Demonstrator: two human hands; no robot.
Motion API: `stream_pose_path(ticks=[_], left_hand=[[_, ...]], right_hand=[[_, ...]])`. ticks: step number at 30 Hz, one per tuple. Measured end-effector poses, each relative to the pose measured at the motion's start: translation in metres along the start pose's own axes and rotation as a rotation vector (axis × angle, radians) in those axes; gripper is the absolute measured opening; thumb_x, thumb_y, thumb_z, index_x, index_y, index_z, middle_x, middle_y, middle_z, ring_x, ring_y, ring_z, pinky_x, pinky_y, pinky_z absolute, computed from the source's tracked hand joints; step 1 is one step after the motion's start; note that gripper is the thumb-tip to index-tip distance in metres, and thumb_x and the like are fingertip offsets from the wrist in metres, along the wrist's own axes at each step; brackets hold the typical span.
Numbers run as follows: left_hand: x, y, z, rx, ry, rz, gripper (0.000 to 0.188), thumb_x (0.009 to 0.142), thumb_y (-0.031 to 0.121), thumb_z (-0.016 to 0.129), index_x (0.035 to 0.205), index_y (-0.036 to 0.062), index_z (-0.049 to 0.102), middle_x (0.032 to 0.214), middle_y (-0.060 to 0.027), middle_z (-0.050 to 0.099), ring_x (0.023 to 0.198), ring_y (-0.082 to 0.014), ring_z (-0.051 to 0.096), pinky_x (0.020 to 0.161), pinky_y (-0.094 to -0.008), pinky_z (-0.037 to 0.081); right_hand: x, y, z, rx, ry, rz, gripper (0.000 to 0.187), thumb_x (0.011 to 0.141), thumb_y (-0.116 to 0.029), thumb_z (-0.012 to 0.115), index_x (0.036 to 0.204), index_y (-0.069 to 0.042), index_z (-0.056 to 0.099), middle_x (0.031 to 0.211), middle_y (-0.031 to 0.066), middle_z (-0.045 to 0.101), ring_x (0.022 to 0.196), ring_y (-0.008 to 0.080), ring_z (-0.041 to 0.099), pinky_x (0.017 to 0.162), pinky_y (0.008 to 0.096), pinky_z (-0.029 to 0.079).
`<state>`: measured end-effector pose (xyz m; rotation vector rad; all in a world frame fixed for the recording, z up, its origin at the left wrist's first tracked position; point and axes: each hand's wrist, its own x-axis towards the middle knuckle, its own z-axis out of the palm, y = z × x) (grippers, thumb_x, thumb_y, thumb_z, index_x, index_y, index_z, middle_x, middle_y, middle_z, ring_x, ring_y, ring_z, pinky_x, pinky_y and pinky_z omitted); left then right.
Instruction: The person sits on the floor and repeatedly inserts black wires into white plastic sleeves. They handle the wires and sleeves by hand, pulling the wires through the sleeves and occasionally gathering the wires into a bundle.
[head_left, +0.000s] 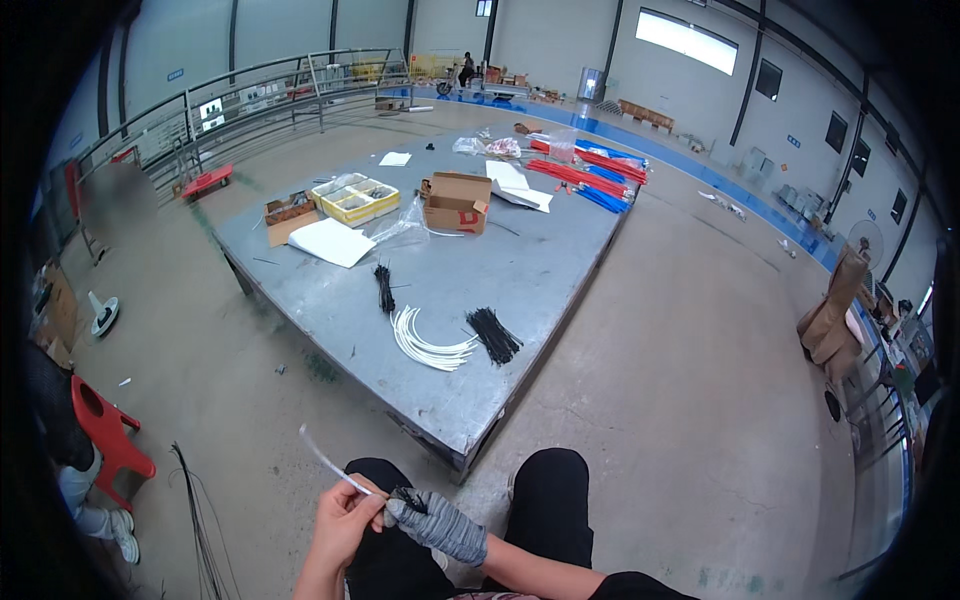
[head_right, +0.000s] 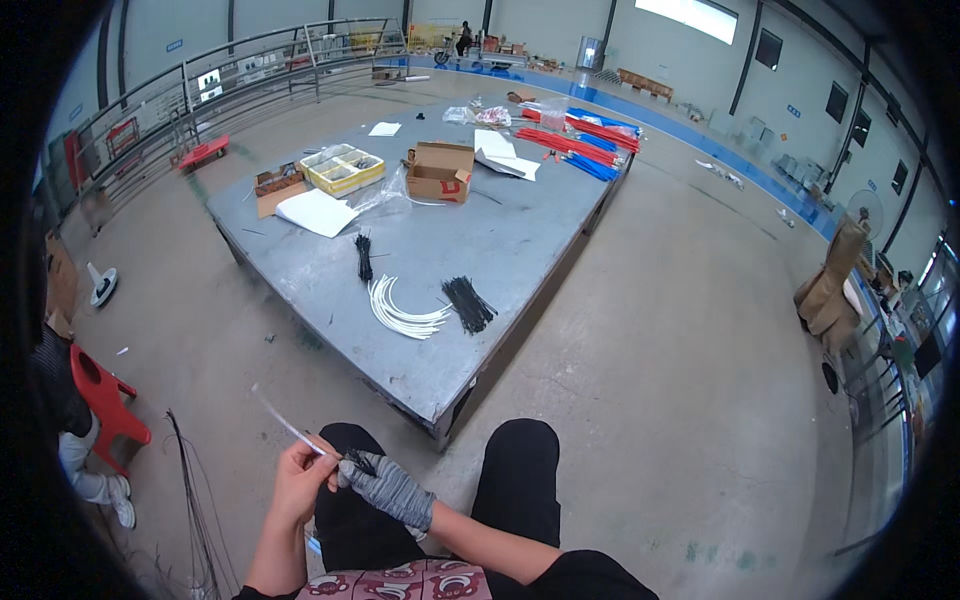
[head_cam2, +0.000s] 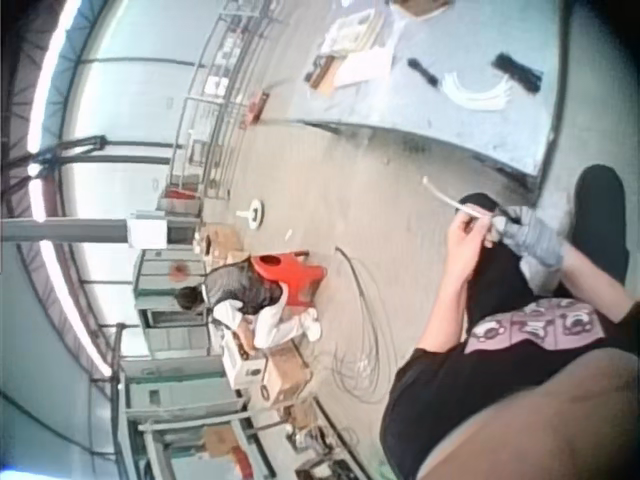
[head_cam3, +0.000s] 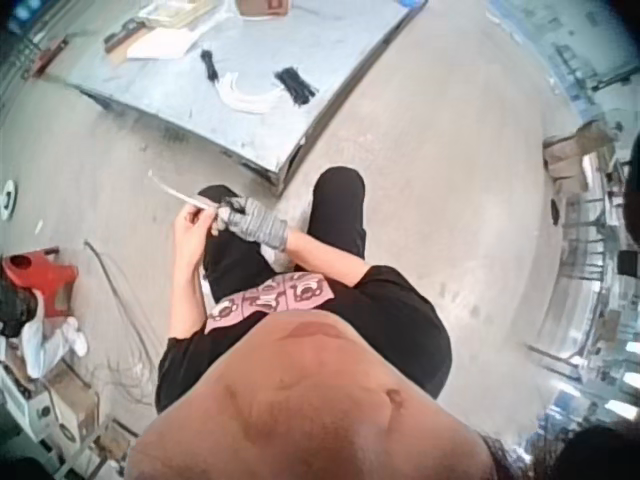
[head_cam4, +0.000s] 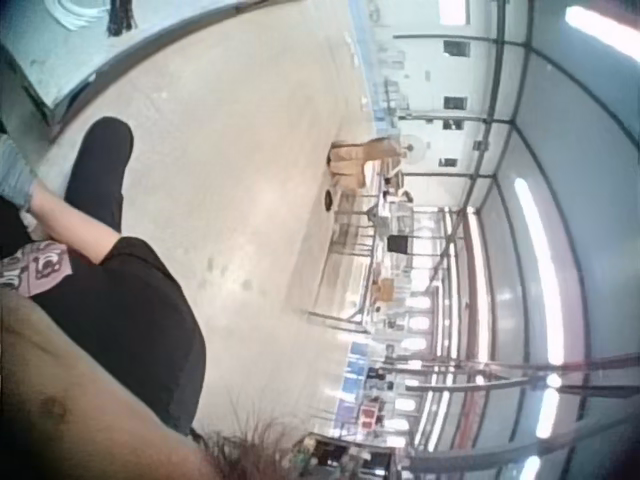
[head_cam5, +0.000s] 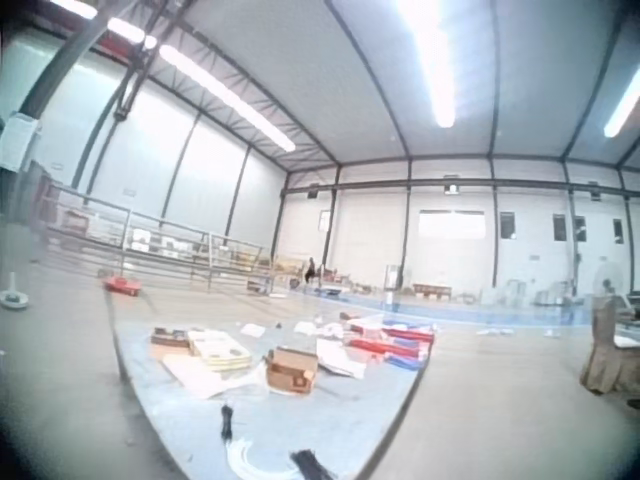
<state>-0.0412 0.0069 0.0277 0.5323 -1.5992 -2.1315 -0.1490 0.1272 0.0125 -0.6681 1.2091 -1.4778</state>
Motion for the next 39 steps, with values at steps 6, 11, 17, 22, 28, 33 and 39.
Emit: stream_pose_path(ticks=[6,11,17,22,28,33,39], left_hand=[[-0.011,-0.007,0.016,-0.497,0.165,0.083,0.012,0.09,0.011,0.056,0.082,0.0026,0.053,0.071,-0.0028,0.054,0.05,-0.0071,0.046,0.045,-0.0188,0.035],[0.0,0.016,-0.031,-0.849,0.403,0.229,0.01,0.089,0.007,0.054,0.081,0.0045,0.05,0.069,-0.0012,0.046,0.048,-0.0067,0.032,0.044,-0.0205,0.03],[-0.022,-0.001,-0.001,-0.22,0.177,0.077,0.003,0.084,0.001,0.06,0.085,-0.0008,0.062,0.067,-0.002,0.053,0.055,-0.0066,0.047,0.05,-0.0184,0.038],[-0.021,0.003,-0.007,-0.156,0.067,0.133,0.005,0.082,-0.003,0.06,0.086,-0.0025,0.062,0.081,-0.0031,0.052,0.06,-0.0072,0.049,0.053,-0.0186,0.039],[-0.02,0.006,-0.01,-0.015,0.11,0.257,0.005,0.082,-0.005,0.058,0.083,-0.0007,0.059,0.083,-0.0044,0.051,0.061,-0.0087,0.049,0.053,-0.0199,0.04],[-0.015,0.003,-0.009,-0.196,0.178,0.203,0.005,0.084,0.004,0.061,0.083,0.0002,0.058,0.075,-0.003,0.052,0.056,-0.0085,0.049,0.049,-0.0206,0.038],[-0.016,-0.004,-0.007,-0.185,0.191,0.129,0.008,0.085,0.007,0.061,0.083,0.0,0.058,0.068,-0.0025,0.054,0.054,-0.0084,0.05,0.049,-0.0214,0.039]], right_hand=[[0.006,0.01,0.017,0.154,0.008,-0.199,0.016,0.092,-0.027,0.058,0.086,-0.012,0.058,0.069,-0.0089,0.049,0.056,0.0017,0.041,0.049,0.0175,0.031],[-0.014,0.01,-0.003,0.238,-0.1,-0.05,0.017,0.093,-0.027,0.056,0.089,-0.01,0.058,0.074,-0.0056,0.052,0.061,0.0019,0.042,0.054,0.0165,0.035],[0.007,0.011,0.015,0.026,-0.065,-0.113,0.019,0.093,-0.024,0.056,0.093,-0.006,0.06,0.082,-0.0051,0.056,0.076,0.0032,0.047,0.07,0.0176,0.041],[0.008,0.017,0.012,0.111,-0.073,-0.066,0.018,0.093,-0.023,0.056,0.095,-0.006,0.061,0.082,-0.0046,0.057,0.075,0.0031,0.048,0.067,0.0174,0.042],[0.006,0.01,0.015,0.159,-0.087,-0.042,0.015,0.093,-0.024,0.057,0.09,-0.009,0.058,0.07,-0.0075,0.052,0.06,0.0015,0.045,0.053,0.016,0.037],[0.005,0.012,0.023,0.182,-0.008,-0.058,0.013,0.092,-0.026,0.057,0.088,-0.013,0.056,0.061,-0.0092,0.044,0.049,0.0012,0.038,0.044,0.0167,0.03],[0.007,0.015,0.021,0.138,0.026,-0.034,0.014,0.092,-0.027,0.058,0.088,-0.014,0.056,0.062,-0.0095,0.045,0.049,0.0012,0.039,0.045,0.0167,0.03]])
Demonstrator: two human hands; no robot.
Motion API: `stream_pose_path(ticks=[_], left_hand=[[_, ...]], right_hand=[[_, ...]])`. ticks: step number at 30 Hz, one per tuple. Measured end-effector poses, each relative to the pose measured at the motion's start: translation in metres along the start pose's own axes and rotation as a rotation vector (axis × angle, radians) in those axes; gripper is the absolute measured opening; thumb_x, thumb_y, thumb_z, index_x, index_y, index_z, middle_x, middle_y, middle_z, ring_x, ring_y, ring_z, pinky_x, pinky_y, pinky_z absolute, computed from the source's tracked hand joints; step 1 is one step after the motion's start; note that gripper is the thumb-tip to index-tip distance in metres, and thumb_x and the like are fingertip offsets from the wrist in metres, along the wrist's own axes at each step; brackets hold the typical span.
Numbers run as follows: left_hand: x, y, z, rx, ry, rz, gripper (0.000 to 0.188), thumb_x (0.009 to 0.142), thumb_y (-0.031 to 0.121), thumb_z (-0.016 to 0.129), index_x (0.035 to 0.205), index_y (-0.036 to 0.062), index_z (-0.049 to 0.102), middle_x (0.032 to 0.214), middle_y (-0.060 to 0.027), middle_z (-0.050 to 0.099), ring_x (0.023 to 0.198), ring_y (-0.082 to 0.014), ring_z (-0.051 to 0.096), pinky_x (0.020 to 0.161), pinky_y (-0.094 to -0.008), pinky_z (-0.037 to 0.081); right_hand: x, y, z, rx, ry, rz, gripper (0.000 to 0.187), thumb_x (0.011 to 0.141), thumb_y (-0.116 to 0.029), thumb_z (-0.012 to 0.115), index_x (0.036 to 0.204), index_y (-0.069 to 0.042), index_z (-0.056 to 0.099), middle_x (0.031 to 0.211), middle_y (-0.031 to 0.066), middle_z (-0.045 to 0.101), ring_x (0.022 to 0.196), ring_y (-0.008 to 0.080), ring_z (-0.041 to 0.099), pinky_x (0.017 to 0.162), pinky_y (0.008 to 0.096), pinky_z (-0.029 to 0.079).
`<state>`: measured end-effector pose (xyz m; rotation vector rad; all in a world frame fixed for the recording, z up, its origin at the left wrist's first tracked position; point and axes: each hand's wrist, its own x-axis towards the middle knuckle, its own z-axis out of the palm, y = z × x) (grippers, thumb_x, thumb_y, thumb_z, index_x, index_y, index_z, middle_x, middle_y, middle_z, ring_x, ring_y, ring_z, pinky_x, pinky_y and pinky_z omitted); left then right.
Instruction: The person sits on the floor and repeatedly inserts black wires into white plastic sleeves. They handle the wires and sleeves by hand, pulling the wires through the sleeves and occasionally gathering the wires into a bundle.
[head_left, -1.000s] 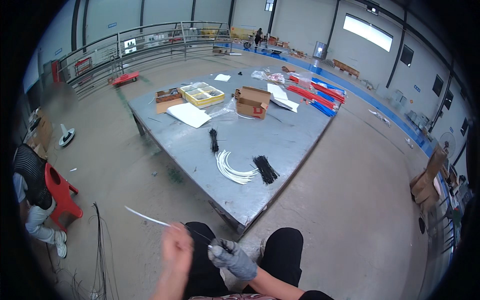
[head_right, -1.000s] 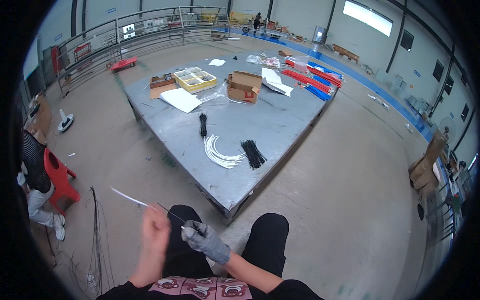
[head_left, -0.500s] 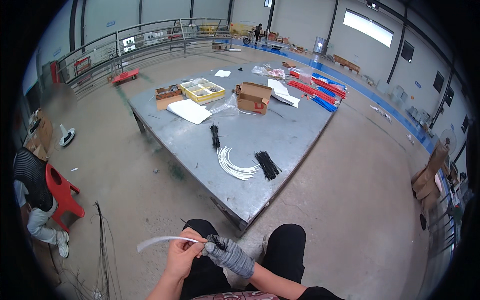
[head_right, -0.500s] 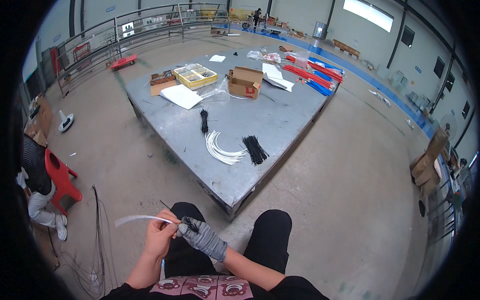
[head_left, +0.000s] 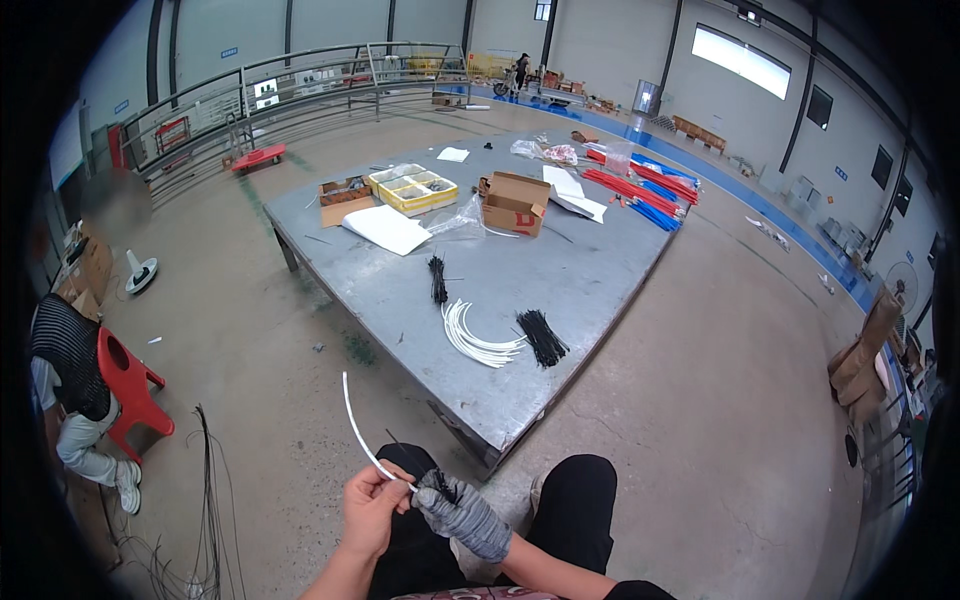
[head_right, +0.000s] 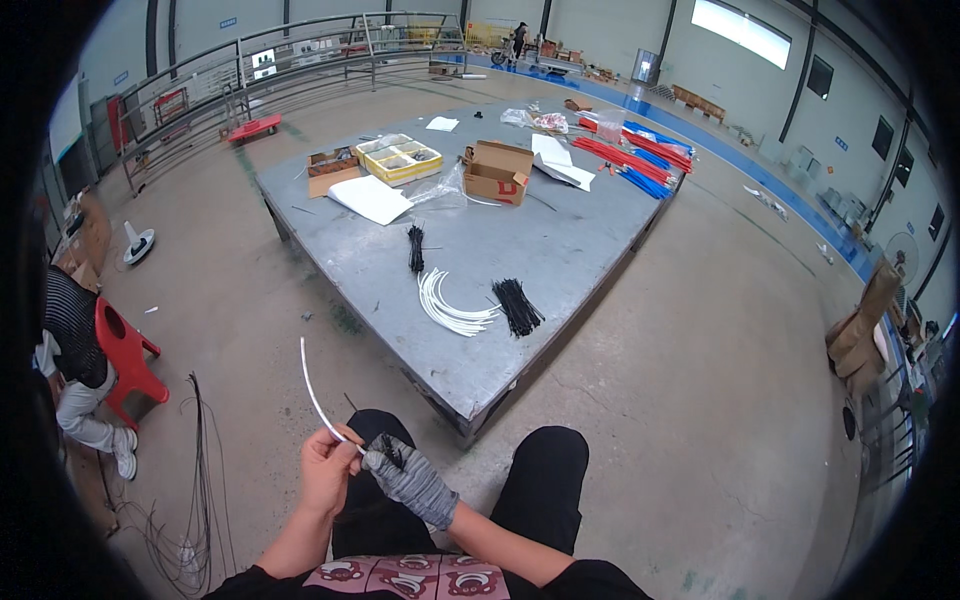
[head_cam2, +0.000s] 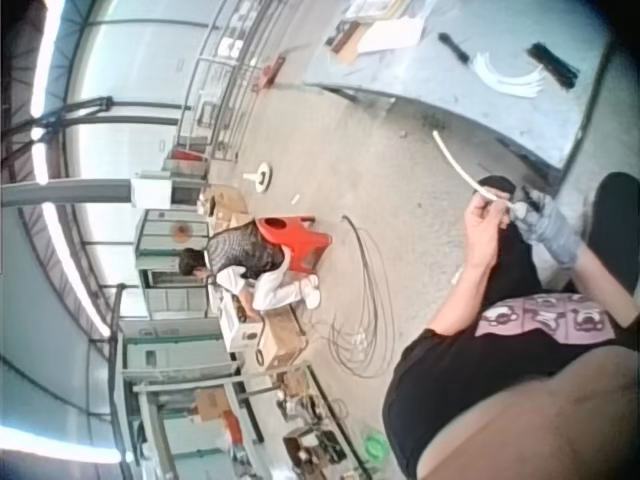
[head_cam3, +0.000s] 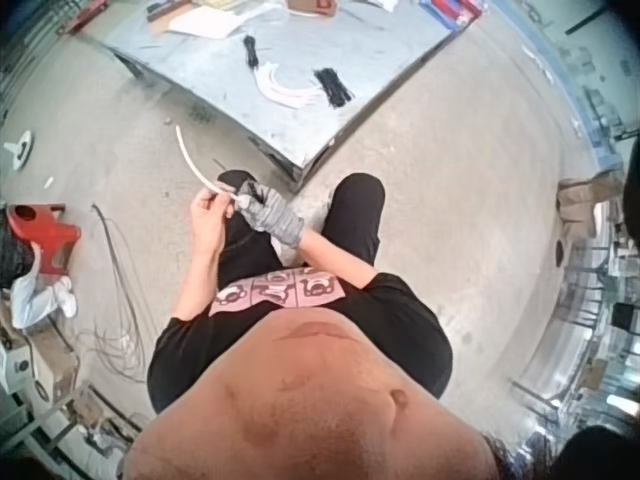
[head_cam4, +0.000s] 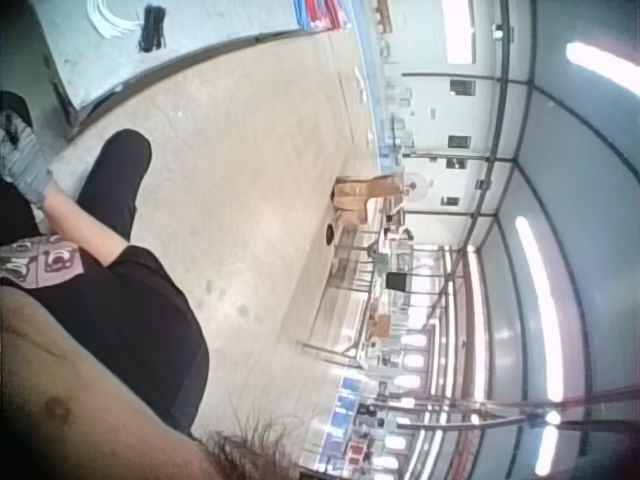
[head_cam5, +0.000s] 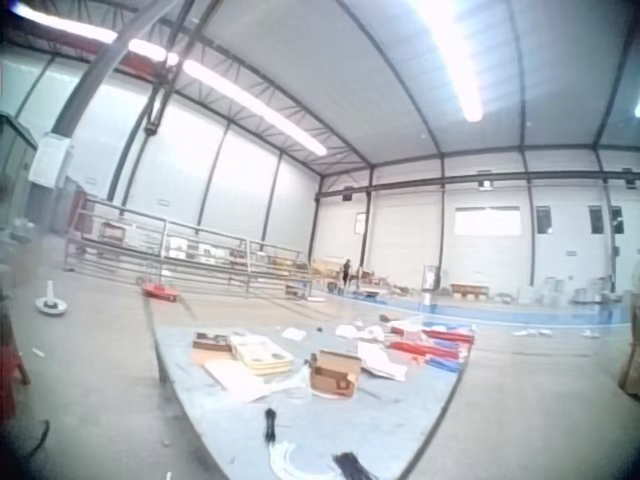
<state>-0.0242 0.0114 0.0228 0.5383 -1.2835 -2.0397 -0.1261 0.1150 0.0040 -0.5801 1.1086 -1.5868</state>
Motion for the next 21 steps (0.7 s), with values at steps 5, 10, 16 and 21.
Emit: stream_pose_path(ticks=[5,10,16,21], left_hand=[[0.005,0.008,-0.007,-0.271,0.015,-0.045,0.01,0.086,0.009,0.062,0.086,-0.0006,0.059,0.07,-0.0051,0.056,0.056,-0.0102,0.052,0.051,-0.0216,0.041],[0.003,0.01,-0.008,-0.271,-0.033,-0.053,0.013,0.087,0.012,0.062,0.086,-0.0003,0.058,0.072,-0.0052,0.056,0.057,-0.0107,0.054,0.051,-0.0219,0.042],[0.002,0.013,-0.014,-0.177,-0.039,-0.044,0.01,0.087,0.009,0.06,0.086,-0.0009,0.059,0.072,-0.0058,0.056,0.059,-0.0113,0.055,0.053,-0.0224,0.045],[0.001,0.017,-0.011,-0.118,-0.09,-0.07,0.018,0.086,0.017,0.064,0.081,0.0011,0.057,0.074,-0.0056,0.055,0.058,-0.0109,0.055,0.052,-0.0228,0.044]], right_hand=[[-0.003,-0.005,-0.003,-0.107,-0.032,-0.015,0.017,0.092,-0.027,0.058,0.09,-0.01,0.058,0.068,-0.0077,0.047,0.058,0.0011,0.041,0.052,0.0163,0.035],[-0.001,-0.003,-0.004,-0.185,-0.013,-0.033,0.02,0.092,-0.024,0.058,0.093,-0.005,0.058,0.075,-0.0055,0.051,0.068,0.0026,0.046,0.063,0.0182,0.041],[-0.007,-0.003,-0.004,-0.212,0.016,-0.004,0.019,0.091,-0.02,0.058,0.097,-0.002,0.058,0.081,-0.0024,0.058,0.074,0.0042,0.05,0.069,0.02,0.044],[-0.005,-0.001,-0.004,-0.276,0.031,-0.035,0.021,0.091,-0.019,0.058,0.1,0.0,0.057,0.081,-0.0008,0.058,0.075,0.0052,0.05,0.07,0.0209,0.045]])
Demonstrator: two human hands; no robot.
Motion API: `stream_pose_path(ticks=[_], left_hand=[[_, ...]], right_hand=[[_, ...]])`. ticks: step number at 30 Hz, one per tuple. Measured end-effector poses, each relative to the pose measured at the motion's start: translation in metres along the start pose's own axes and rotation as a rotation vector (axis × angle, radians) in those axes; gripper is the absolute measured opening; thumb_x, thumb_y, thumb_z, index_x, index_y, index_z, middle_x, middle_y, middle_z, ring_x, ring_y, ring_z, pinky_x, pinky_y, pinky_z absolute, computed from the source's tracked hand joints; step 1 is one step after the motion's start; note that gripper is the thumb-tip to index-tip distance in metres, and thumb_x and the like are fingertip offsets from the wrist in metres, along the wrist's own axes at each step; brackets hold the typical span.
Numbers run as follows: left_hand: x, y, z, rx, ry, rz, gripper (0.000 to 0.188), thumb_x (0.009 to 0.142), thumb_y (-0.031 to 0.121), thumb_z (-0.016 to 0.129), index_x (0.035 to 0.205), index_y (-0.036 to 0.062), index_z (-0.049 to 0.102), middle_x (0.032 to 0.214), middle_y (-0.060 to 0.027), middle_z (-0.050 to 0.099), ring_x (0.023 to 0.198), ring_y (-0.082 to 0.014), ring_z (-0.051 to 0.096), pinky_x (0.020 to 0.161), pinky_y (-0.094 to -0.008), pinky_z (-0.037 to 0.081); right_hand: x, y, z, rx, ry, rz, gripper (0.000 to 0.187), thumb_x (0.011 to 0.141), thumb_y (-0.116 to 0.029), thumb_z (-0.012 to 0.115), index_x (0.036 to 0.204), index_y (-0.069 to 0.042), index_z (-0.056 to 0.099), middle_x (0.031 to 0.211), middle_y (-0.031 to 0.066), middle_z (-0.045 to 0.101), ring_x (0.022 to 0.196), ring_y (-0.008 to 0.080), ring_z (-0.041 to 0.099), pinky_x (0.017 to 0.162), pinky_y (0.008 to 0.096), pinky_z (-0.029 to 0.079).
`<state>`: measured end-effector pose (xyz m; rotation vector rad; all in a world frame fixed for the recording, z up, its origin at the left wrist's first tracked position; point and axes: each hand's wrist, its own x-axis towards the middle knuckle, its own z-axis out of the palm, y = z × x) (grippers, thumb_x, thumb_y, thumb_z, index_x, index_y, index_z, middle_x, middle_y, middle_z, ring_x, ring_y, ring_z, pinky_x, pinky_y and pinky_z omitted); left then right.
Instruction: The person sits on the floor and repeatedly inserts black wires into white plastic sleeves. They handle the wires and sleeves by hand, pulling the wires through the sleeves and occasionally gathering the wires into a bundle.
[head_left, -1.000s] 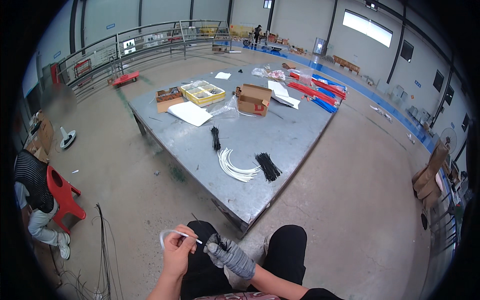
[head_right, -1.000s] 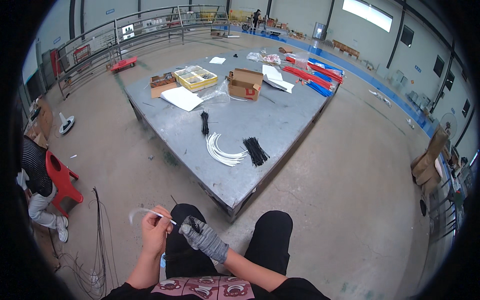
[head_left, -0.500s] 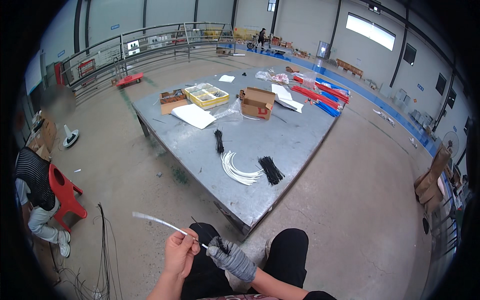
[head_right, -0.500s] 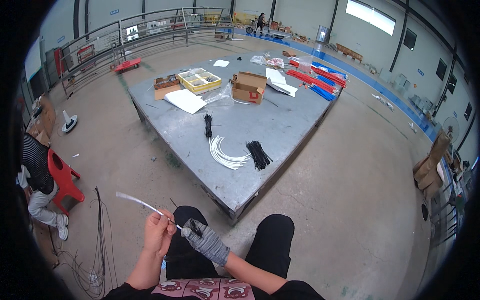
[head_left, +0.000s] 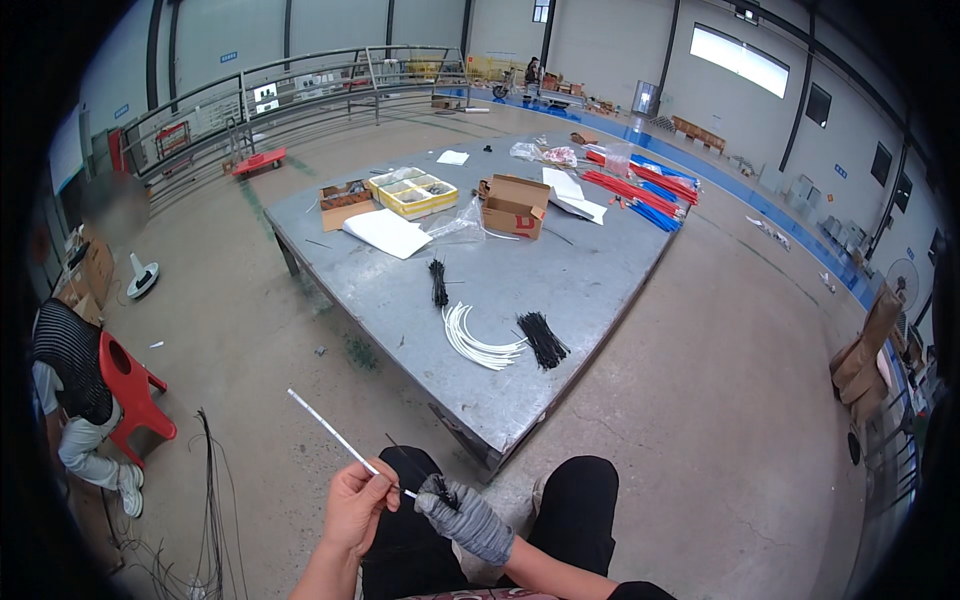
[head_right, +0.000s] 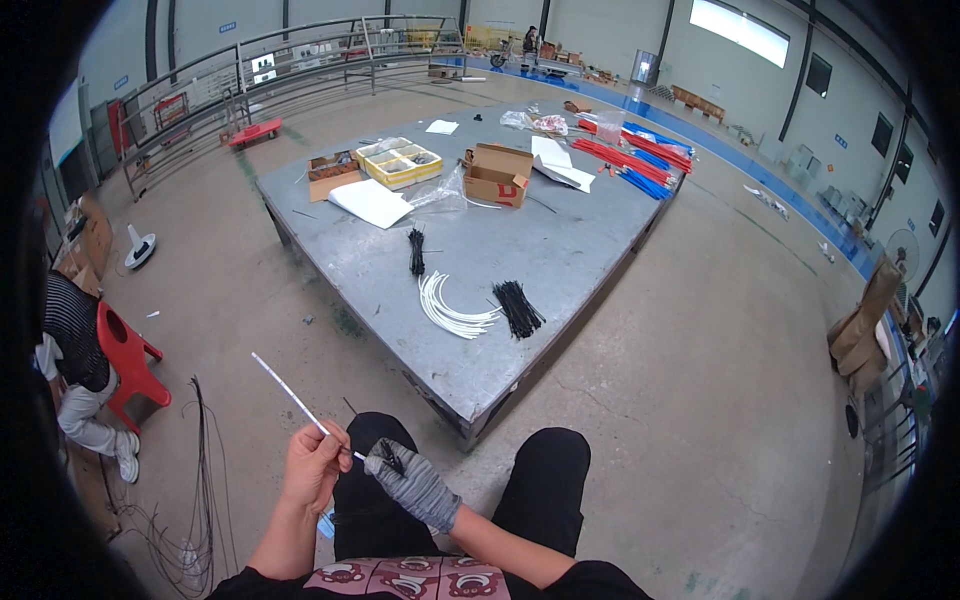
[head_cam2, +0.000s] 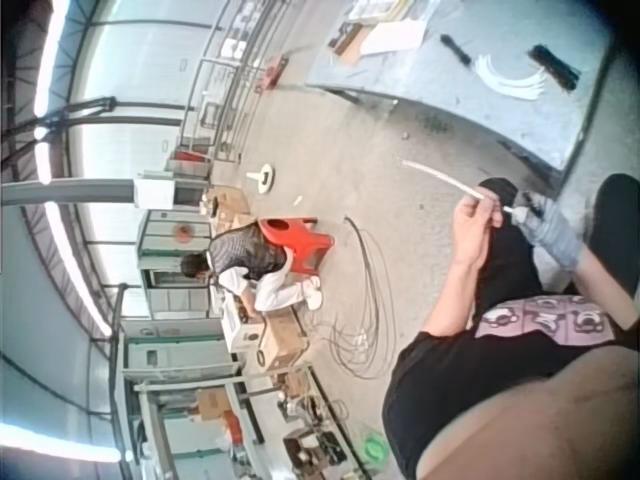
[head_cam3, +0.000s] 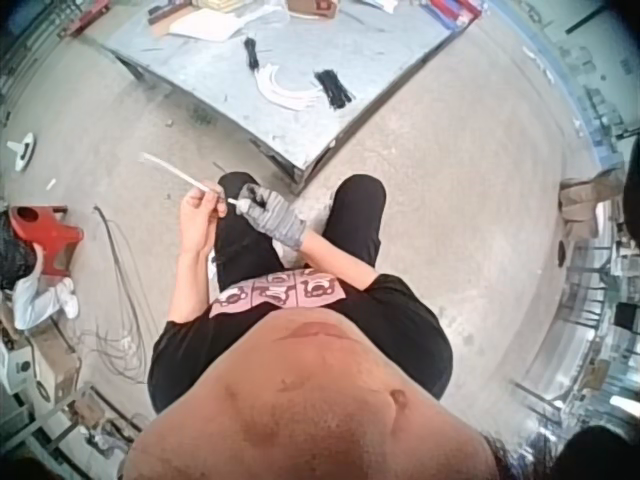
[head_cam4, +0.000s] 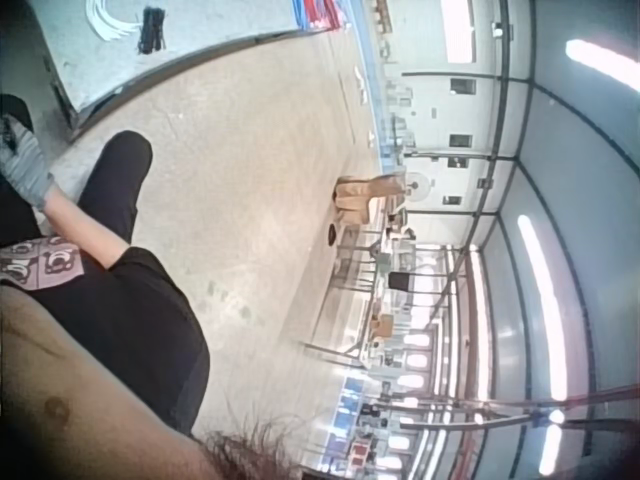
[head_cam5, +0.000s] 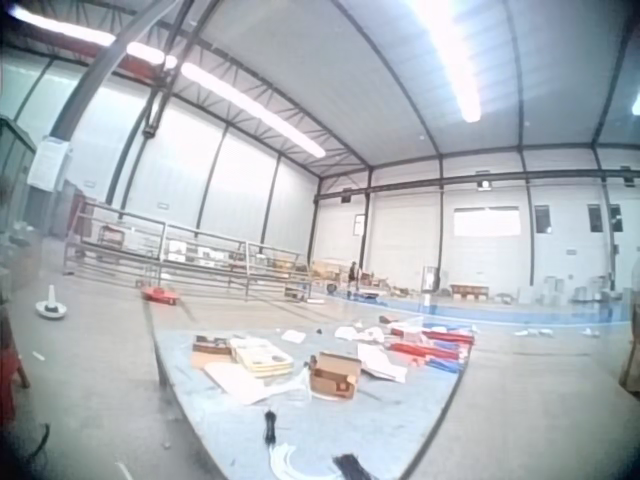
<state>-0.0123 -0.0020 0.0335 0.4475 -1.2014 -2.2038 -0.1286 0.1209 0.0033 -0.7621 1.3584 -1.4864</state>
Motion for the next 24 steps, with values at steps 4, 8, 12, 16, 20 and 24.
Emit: stream_pose_path(ticks=[4,8,12,16,20,24], left_hand=[[-0.001,0.004,-0.002,0.007,-0.04,-0.055,0.016,0.085,0.015,0.064,0.082,0.0011,0.057,0.074,-0.0054,0.055,0.059,-0.0115,0.055,0.053,-0.0236,0.046],[-0.001,0.002,-0.004,0.082,-0.015,-0.028,0.012,0.085,0.011,0.063,0.082,0.0001,0.059,0.074,-0.0048,0.055,0.06,-0.0115,0.055,0.053,-0.0221,0.045],[0.001,-0.004,-0.002,0.168,0.015,0.017,0.007,0.085,0.006,0.06,0.083,-0.001,0.06,0.073,-0.0046,0.056,0.06,-0.0112,0.055,0.055,-0.0217,0.044],[-0.003,-0.005,0.007,0.136,0.035,-0.025,0.006,0.085,0.003,0.059,0.084,-0.0027,0.062,0.07,-0.0038,0.056,0.06,-0.0097,0.052,0.057,-0.0211,0.043],[0.003,-0.007,0.001,0.305,0.023,-0.03,0.008,0.087,0.006,0.057,0.086,-0.0018,0.058,0.073,-0.0047,0.054,0.06,-0.0108,0.052,0.055,-0.0234,0.042],[0.01,-0.005,0.005,0.209,0.058,-0.01,0.009,0.088,0.008,0.056,0.092,-0.0009,0.056,0.075,-0.0047,0.053,0.061,-0.0112,0.053,0.055,-0.0239,0.042]], right_hand=[[0.002,0.007,-0.001,-0.055,0.044,-0.019,0.023,0.091,-0.019,0.058,0.101,0.001,0.056,0.082,0.0003,0.058,0.076,0.0061,0.051,0.071,0.0218,0.045],[-0.001,0.0,0.001,-0.096,0.064,-0.03,0.024,0.091,-0.018,0.058,0.102,0.003,0.055,0.081,0.0016,0.058,0.075,0.007,0.05,0.072,0.0227,0.045],[0.0,0.005,0.001,-0.123,0.103,-0.074,0.026,0.09,-0.018,0.059,0.106,0.003,0.056,0.084,0.0043,0.06,0.077,0.0086,0.052,0.073,0.0236,0.046],[0.001,0.014,0.002,-0.081,0.129,-0.101,0.026,0.09,-0.017,0.059,0.107,0.003,0.057,0.09,0.0081,0.063,0.08,0.0134,0.057,0.077,0.0264,0.047],[0.008,0.017,0.006,-0.018,0.143,-0.129,0.019,0.091,-0.019,0.058,0.097,-0.001,0.059,0.081,0.0046,0.058,0.074,0.0111,0.052,0.069,0.0278,0.046],[-0.001,0.006,0.005,-0.027,0.237,-0.13,0.013,0.091,-0.017,0.058,0.087,-0.004,0.056,0.073,-0.0015,0.05,0.068,0.0069,0.042,0.06,0.0245,0.042]])
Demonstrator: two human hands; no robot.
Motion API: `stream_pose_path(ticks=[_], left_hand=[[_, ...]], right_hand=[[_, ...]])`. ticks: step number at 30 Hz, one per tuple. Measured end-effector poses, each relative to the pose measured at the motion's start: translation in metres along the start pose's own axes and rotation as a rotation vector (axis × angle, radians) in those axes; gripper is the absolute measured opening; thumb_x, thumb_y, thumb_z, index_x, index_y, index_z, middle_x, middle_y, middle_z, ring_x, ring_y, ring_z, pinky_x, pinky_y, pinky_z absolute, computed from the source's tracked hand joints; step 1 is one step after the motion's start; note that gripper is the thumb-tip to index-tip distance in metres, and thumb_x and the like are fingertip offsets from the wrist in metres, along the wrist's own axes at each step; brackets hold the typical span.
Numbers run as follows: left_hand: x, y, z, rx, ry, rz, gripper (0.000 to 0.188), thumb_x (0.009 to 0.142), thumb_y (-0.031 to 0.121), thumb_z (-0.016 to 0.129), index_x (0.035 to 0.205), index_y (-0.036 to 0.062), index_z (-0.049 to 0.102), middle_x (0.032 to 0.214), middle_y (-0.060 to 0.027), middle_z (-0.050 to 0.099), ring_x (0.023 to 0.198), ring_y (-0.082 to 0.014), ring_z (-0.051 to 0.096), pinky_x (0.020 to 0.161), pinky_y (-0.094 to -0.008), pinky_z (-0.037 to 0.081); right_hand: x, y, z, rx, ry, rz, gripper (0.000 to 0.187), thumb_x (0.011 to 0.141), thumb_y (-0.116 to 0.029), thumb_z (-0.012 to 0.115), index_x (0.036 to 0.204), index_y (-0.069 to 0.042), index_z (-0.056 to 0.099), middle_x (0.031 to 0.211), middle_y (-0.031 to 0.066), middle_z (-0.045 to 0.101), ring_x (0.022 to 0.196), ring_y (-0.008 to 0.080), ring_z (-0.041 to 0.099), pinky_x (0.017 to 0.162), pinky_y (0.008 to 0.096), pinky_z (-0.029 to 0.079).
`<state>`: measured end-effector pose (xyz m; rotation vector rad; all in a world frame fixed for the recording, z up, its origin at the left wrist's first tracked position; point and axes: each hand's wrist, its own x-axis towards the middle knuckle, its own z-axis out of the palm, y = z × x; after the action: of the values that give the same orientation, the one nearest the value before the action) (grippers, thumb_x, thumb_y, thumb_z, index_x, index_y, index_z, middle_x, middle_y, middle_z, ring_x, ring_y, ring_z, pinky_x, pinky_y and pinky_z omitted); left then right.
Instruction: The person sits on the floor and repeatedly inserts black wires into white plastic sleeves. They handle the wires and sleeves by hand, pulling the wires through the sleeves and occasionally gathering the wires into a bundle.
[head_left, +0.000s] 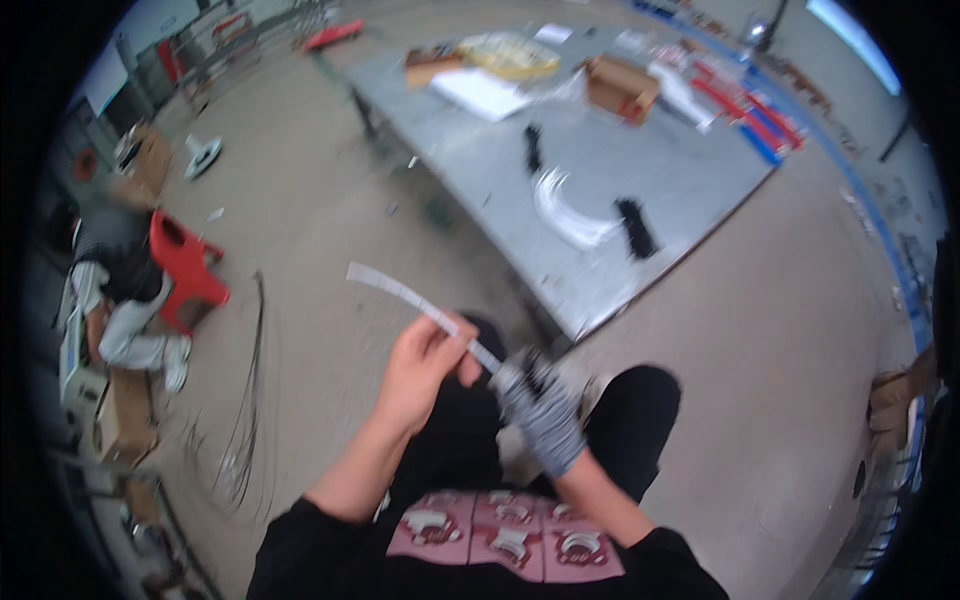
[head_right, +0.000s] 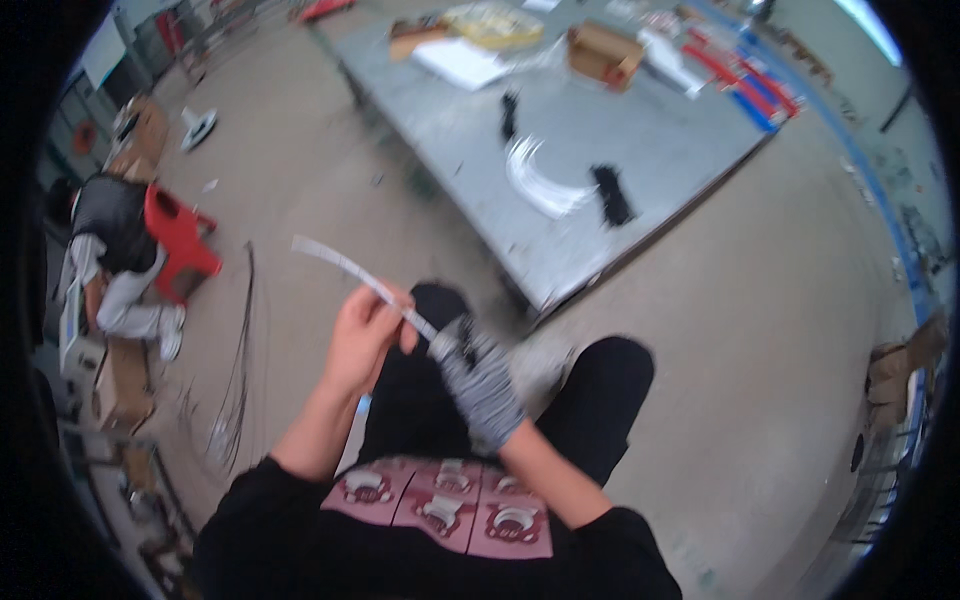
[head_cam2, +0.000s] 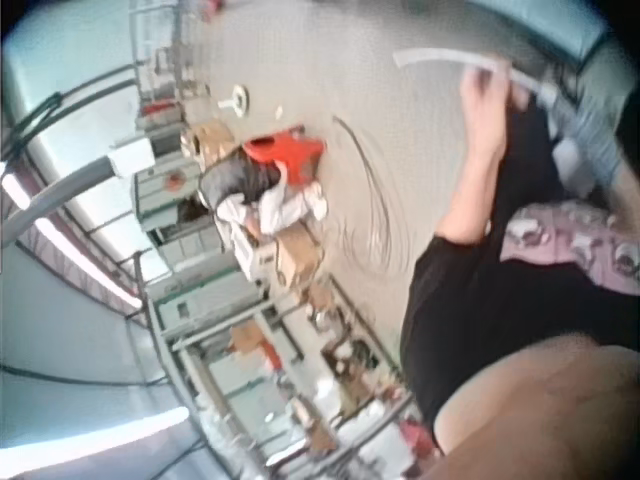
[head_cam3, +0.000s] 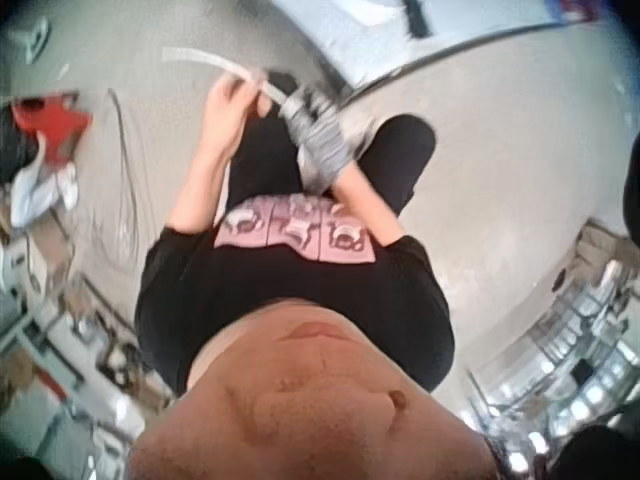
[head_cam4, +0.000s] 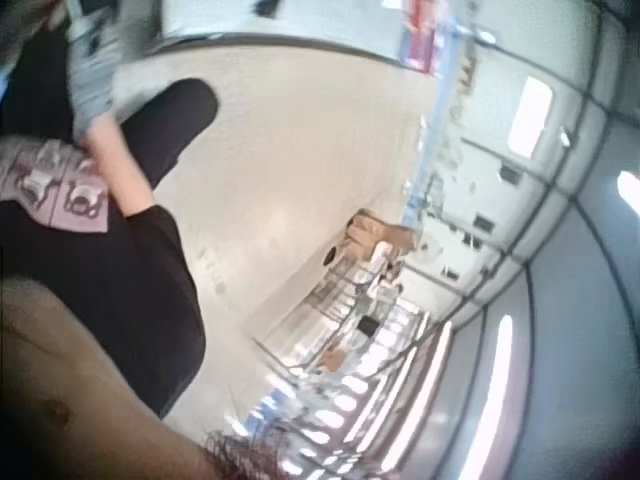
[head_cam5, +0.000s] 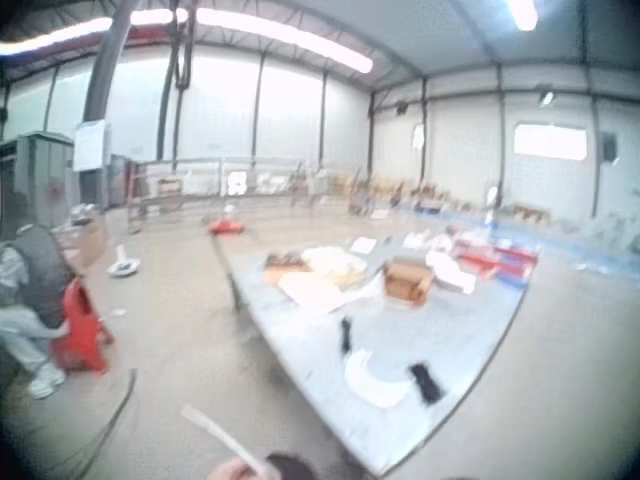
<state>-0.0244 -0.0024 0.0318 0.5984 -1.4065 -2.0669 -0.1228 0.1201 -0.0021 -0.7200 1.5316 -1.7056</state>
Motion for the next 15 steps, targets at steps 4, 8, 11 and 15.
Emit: stream_pose_path(ticks=[4,8,11,15], left_hand=[[-0.006,-0.006,-0.015,-0.007,-0.06,0.056,0.009,0.089,0.009,0.056,0.091,0.0001,0.057,0.08,-0.0031,0.052,0.065,-0.0092,0.05,0.056,-0.0214,0.04],[-0.007,-0.017,-0.017,-0.005,-0.136,0.01,0.01,0.089,0.011,0.058,0.088,0.0013,0.059,0.085,-0.001,0.051,0.067,-0.0066,0.045,0.057,-0.0188,0.037],[-0.007,-0.018,-0.01,0.074,-0.147,-0.011,0.011,0.088,0.014,0.06,0.087,0.0024,0.06,0.084,0.0,0.049,0.067,-0.0056,0.044,0.056,-0.0186,0.036],[-0.01,-0.02,0.001,-0.203,-0.103,-0.046,0.008,0.089,0.012,0.058,0.086,0.0045,0.059,0.08,0.0011,0.05,0.064,-0.0052,0.042,0.056,-0.0191,0.037]], right_hand=[[-0.007,-0.014,0.005,0.072,-0.162,0.154,0.009,0.092,-0.016,0.055,0.089,-0.007,0.056,0.066,-0.0047,0.049,0.057,0.0036,0.043,0.051,0.0195,0.037],[0.0,-0.023,-0.004,0.14,-0.287,0.304,0.011,0.093,-0.02,0.054,0.09,-0.009,0.058,0.062,-0.0086,0.046,0.05,0.0007,0.04,0.045,0.0172,0.03],[0.002,-0.021,0.0,0.174,-0.276,0.29,0.012,0.093,-0.021,0.055,0.091,-0.009,0.059,0.064,-0.0093,0.047,0.053,0.0004,0.039,0.047,0.0168,0.031],[0.003,-0.014,0.007,0.27,-0.176,0.222,0.015,0.091,-0.024,0.059,0.087,-0.01,0.059,0.066,-0.0083,0.048,0.056,0.0011,0.04,0.047,0.0172,0.032]])
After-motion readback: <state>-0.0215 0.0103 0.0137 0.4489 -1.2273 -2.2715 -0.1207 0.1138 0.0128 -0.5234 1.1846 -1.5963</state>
